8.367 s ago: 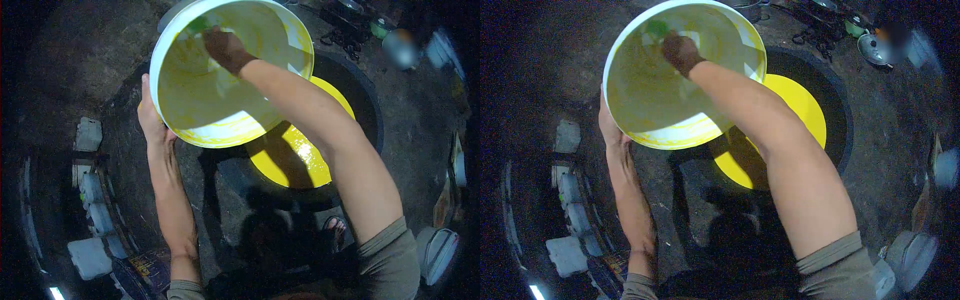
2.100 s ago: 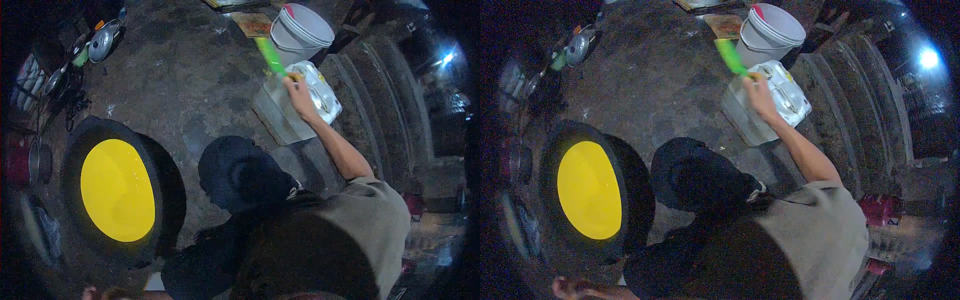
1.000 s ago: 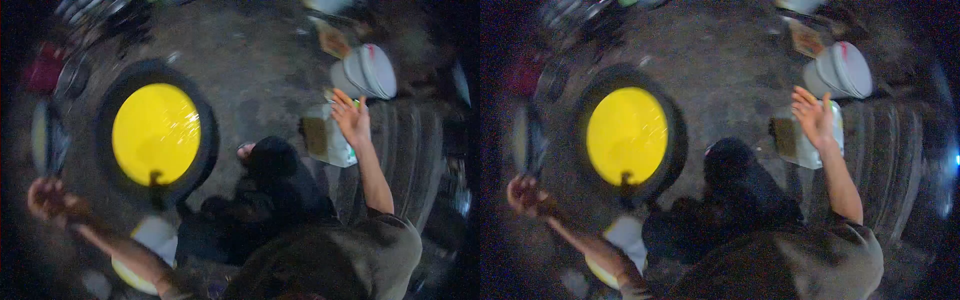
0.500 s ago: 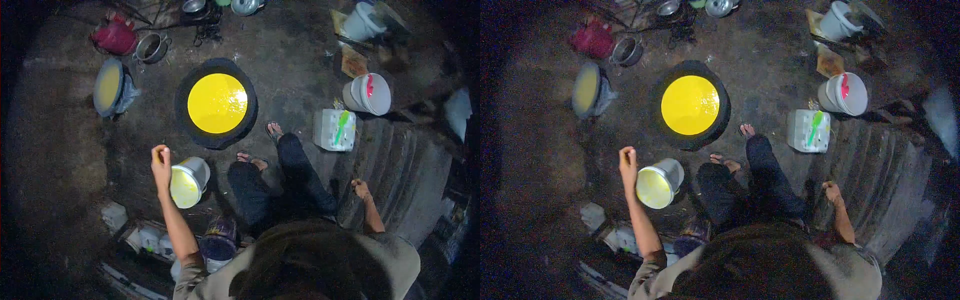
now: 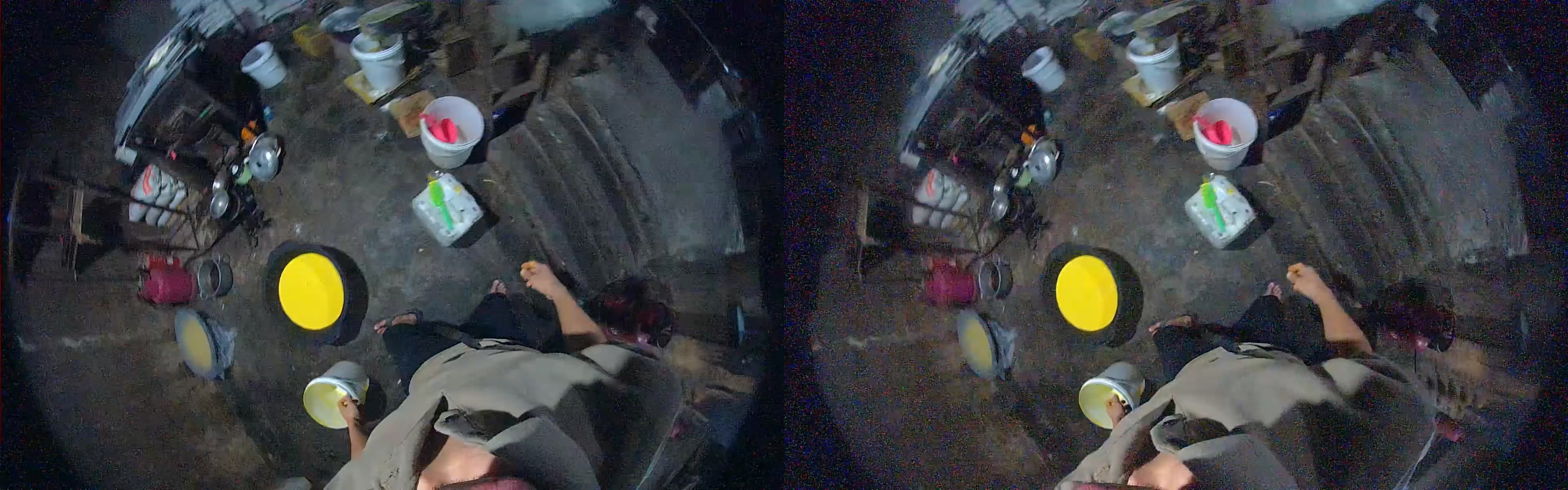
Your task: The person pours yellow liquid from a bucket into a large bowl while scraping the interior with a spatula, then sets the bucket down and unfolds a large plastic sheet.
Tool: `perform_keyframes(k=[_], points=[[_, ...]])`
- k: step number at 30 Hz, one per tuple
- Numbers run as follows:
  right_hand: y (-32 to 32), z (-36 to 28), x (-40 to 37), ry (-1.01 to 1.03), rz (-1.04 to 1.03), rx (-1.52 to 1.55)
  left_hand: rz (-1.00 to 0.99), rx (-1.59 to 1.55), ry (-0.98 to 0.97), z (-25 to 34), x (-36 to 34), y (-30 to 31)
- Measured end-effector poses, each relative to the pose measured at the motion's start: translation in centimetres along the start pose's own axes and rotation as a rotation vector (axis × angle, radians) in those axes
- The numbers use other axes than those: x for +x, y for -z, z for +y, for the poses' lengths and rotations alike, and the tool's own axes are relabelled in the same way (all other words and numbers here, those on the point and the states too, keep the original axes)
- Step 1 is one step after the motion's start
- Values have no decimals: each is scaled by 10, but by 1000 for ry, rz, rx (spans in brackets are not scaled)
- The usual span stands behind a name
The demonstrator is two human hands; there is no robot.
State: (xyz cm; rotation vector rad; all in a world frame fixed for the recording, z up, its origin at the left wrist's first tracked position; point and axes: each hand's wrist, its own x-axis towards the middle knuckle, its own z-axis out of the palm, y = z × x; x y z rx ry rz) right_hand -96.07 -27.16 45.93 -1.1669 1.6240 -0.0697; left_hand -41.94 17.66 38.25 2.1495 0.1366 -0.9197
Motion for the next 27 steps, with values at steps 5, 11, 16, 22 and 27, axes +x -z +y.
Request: perform_keyframes(k=[5,11,16,22,27], points=[[67,162,-29,15,-48,689,-115,141,-156,11,-64,-101],[146,157,9,-234,150,358,-281,147,-416,84,-70,-210],[172,19,99,91,218,443,-188,100,-72,155,-81,-269],[200,-151,163,271,-118,283,-307,-210,-507,153,-36,-309],[267,-296,236,576,-217,173,-107,-318,-272,151,-69,-353]])
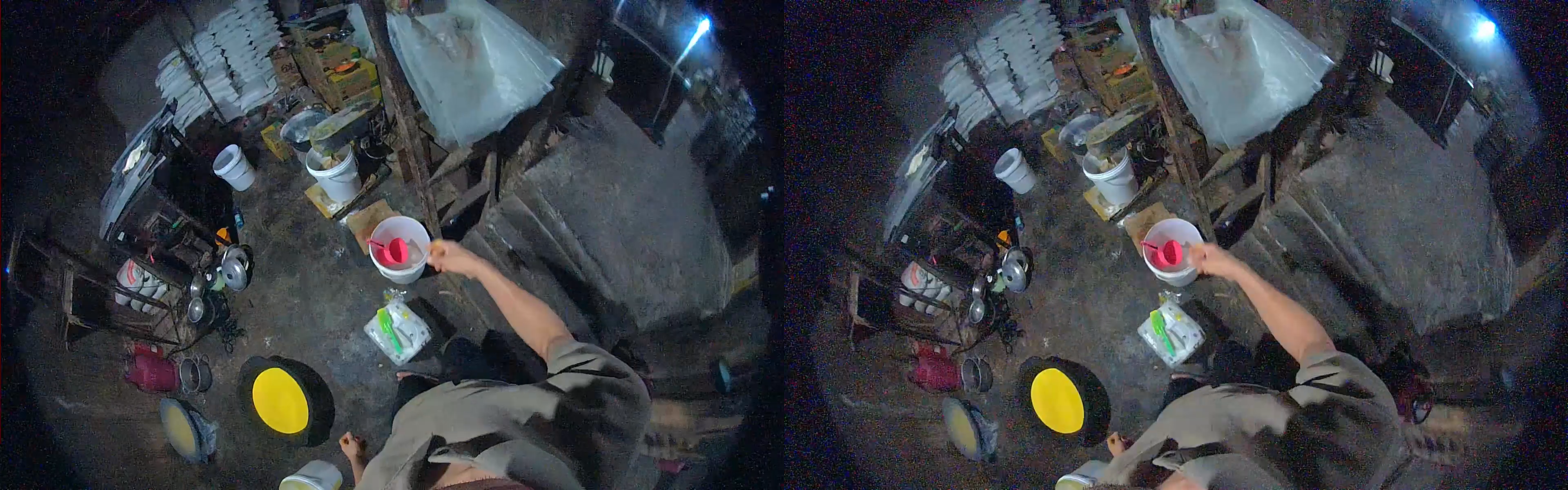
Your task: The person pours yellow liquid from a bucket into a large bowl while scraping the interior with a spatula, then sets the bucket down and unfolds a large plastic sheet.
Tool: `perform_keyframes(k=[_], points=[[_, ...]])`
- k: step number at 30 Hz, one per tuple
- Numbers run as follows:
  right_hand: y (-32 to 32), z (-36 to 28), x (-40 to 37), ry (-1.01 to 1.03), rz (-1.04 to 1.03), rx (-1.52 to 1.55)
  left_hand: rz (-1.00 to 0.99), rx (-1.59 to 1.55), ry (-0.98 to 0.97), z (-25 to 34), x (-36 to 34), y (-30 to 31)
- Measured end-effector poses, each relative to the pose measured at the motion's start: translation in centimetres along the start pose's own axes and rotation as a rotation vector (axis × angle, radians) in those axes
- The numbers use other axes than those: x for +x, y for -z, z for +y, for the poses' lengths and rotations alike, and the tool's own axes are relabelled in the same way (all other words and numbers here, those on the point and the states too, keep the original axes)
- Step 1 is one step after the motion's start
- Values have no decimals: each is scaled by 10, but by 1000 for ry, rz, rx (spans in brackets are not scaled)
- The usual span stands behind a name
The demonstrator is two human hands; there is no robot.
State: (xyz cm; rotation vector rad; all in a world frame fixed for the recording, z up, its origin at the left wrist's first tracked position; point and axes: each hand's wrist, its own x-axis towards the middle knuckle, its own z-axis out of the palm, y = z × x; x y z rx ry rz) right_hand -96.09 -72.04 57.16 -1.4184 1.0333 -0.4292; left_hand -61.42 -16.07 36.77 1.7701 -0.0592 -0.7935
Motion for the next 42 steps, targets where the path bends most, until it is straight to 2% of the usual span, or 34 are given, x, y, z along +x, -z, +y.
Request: perform_keyframes(k=[2,5,8,11,13,15,17,20,23,26,29,31,34,36,38,40,42], points=[[40,-51,55,280,163,-137,16,15,89,-3,-13,-6],[102,-184,79,317,183,-175,223,185,85,2,-50,-35],[191,-246,135,644,234,-6,234,284,138,19,-58,-94],[308,-312,170,772,399,-151,207,363,163,43,-56,-159],[403,-338,209,691,674,-268,183,412,167,59,-51,-199],[478,-370,215,719,938,-638,162,441,173,73,-47,-230],[558,-371,254,958,1205,-755,143,463,181,87,-43,-255],[576,-385,235,597,1447,-1024,132,479,188,102,-40,-279],[587,-364,255,416,1553,-1192,132,483,195,112,-42,-293],[581,-369,253,222,1279,-923,132,485,202,114,-45,-301],[590,-397,257,490,1308,-694,125,499,208,118,-50,-310],[591,-424,260,834,1341,-544,119,506,209,119,-52,-315],[608,-447,256,503,1339,-709,106,523,205,119,-54,-320],[613,-424,264,510,1404,-1011,101,527,209,118,-57,-323],[611,-388,281,462,1355,-1037,109,527,222,114,-63,-324],[611,-364,284,368,1255,-902,116,528,236,110,-72,-322],[613,-361,290,294,1210,-867,119,533,251,104,-82,-316]])
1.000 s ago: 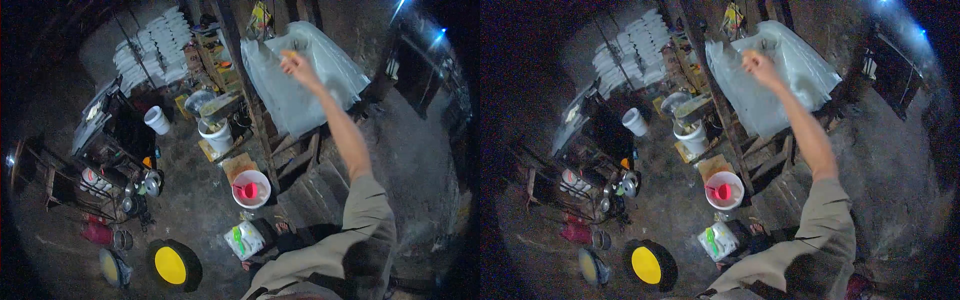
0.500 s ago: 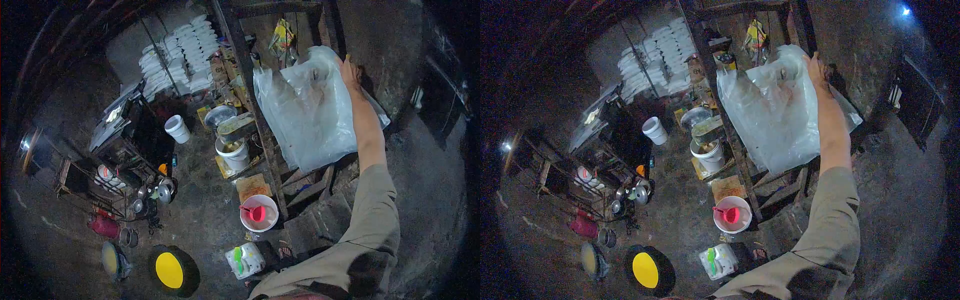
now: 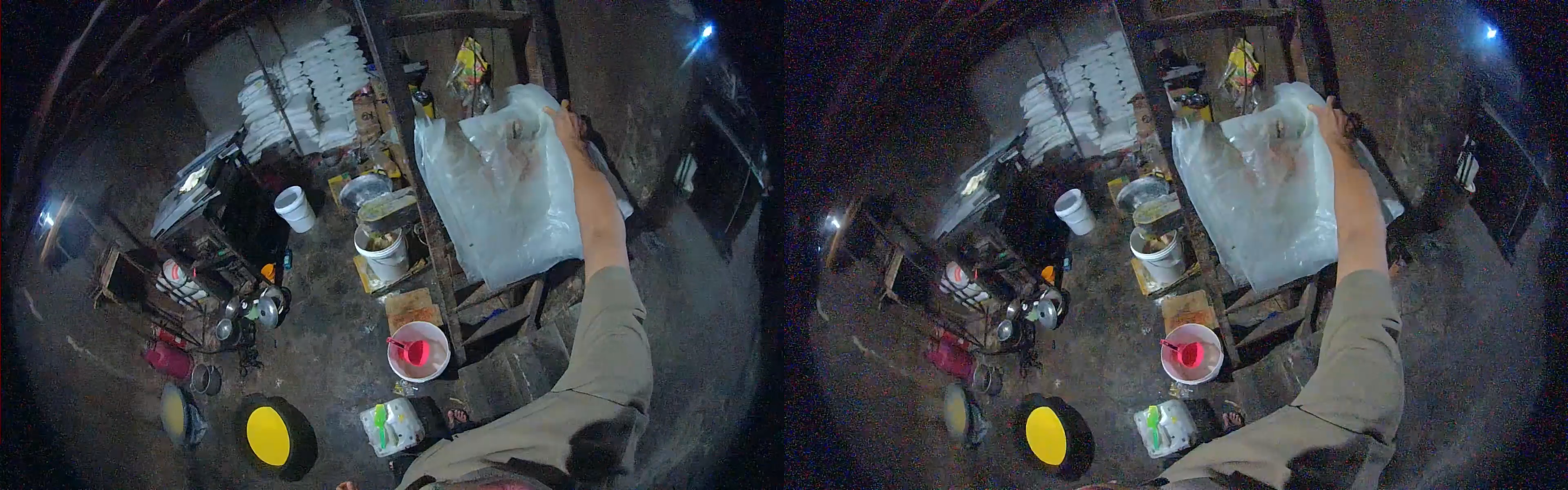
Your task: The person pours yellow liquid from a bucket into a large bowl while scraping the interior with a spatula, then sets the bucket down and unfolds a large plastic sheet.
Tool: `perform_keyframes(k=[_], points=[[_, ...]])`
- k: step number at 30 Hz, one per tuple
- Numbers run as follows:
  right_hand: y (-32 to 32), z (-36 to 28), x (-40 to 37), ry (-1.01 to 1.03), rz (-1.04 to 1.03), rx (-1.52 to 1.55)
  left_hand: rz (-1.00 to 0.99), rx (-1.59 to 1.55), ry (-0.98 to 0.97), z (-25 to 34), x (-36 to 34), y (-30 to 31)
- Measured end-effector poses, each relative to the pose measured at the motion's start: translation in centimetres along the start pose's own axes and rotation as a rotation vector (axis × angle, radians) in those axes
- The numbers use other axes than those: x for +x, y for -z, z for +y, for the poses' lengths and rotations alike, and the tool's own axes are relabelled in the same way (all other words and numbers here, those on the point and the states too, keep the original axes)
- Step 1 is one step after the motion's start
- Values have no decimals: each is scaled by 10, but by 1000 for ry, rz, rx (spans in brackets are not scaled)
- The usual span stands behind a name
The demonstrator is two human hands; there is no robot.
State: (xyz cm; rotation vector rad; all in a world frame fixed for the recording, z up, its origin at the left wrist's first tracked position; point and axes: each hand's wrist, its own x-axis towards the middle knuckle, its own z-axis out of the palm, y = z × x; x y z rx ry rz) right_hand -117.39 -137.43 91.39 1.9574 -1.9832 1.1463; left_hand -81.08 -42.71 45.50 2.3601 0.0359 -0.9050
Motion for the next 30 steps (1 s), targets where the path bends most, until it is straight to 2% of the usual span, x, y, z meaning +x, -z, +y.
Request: perform_keyframes(k=[3,5,7,9,10,12,13,15,16,18,19,21,22,24,25,26,27,29,30], points=[[22,-13,17,7,103,213,12,20,3,-23,-8,10],[33,-14,40,209,238,312,21,45,-9,-42,-7,17],[35,-16,71,271,435,487,44,59,-18,-55,-6,22],[66,-25,71,189,476,615,26,-113,36,-34,-16,32],[77,-29,68,147,498,678,65,-255,-85,-27,-10,27],[79,-24,85,224,521,868,141,-544,-325,-6,10,14],[79,-19,91,262,531,964,123,-509,-400,5,19,16],[89,-10,76,226,565,840,85,-497,-496,40,31,12],[96,-6,73,211,587,777,68,-522,-522,78,26,7],[88,12,75,116,456,581,-23,-641,-578,147,29,-8],[78,23,77,71,391,483,-135,-749,-544,179,43,-25],[64,20,65,-46,383,514,-284,-699,-588,303,-5,-47],[58,18,56,-106,378,531,-305,-573,-734,357,-24,-61],[46,26,45,-44,278,501,-373,-290,-1131,453,-31,-99],[38,32,48,-10,232,487,-381,-214,-1248,502,-68,-105],[20,49,58,-22,214,442,-501,-323,-1222,540,-67,-132],[3,59,69,-33,198,398,-486,-241,-1284,582,-93,-135],[-4,55,64,-43,225,451,-381,-275,-1368,649,-104,-166],[-4,55,53,-49,235,473,-441,-478,-1350,687,-76,-203]])
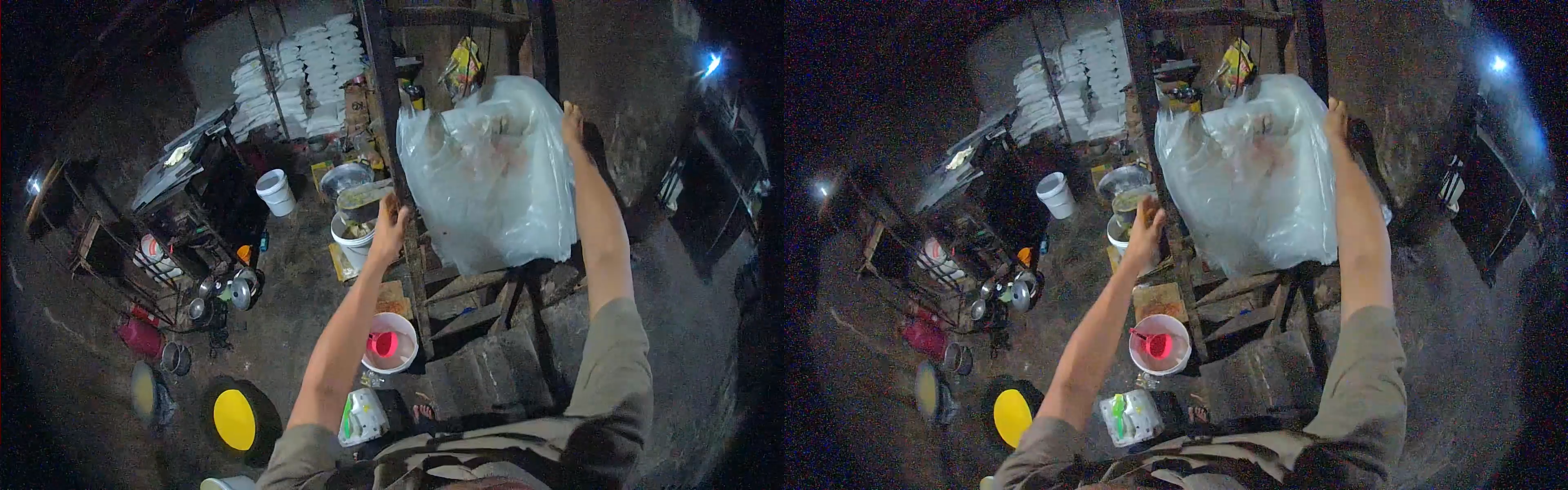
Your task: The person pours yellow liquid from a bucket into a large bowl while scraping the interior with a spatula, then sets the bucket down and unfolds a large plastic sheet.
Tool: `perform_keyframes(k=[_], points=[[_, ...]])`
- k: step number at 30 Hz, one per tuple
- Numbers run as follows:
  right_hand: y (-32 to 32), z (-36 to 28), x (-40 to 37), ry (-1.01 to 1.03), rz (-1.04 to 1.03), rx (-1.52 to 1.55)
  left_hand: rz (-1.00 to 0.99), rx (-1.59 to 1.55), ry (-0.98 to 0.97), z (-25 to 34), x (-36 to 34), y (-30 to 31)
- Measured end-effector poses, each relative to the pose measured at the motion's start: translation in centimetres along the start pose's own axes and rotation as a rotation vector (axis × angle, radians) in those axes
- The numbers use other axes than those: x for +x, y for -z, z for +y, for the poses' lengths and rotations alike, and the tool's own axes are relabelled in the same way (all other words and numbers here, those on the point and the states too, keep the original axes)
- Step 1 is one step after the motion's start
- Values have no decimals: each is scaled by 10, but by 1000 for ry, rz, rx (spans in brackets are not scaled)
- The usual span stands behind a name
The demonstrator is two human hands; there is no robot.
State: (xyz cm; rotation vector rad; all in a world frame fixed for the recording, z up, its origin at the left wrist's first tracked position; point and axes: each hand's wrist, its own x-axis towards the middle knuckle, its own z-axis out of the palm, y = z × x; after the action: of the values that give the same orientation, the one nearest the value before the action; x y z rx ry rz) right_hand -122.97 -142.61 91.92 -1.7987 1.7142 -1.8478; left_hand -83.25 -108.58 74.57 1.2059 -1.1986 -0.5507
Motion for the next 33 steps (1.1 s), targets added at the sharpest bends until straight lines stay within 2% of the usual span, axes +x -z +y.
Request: perform_keyframes(k=[1,3,4,5,7,8,10,13,14,16,17,20,22,26,28,30,33], points=[[12,-19,-21,88,126,-109,72,-177,-24,-35,37,-12],[39,-85,-78,257,370,-334,116,56,188,-33,79,-21],[28,-95,-91,448,301,-73,133,175,293,-31,86,-25],[19,-100,-105,624,227,189,137,22,289,-24,81,-28],[0,-135,-167,346,-264,337,139,-274,276,-2,73,-32],[-7,-162,-200,238,-495,471,124,-244,226,-3,72,-32],[-34,-192,-255,584,-420,413,107,-182,127,-7,67,-27],[-72,-215,-286,618,-356,92,112,-110,39,7,67,-21],[-78,-218,-287,578,-361,154,86,-77,53,14,69,-16],[-93,-218,-282,504,-372,269,37,-20,81,31,71,-9],[-99,-217,-278,541,-274,489,42,0,125,43,71,-8],[-78,-207,-240,218,-434,571,127,343,-43,4,95,-6],[-70,-203,-198,-223,-424,940,194,352,-13,-3,98,-13],[27,-236,-120,-59,-272,1123,224,367,88,-3,102,-21],[86,-239,-91,85,-223,1059,256,298,84,2,100,-24],[151,-241,-76,133,-146,960,254,257,83,-2,100,-23],[236,-186,-29,167,-23,735,197,211,85,-10,106,-16]])
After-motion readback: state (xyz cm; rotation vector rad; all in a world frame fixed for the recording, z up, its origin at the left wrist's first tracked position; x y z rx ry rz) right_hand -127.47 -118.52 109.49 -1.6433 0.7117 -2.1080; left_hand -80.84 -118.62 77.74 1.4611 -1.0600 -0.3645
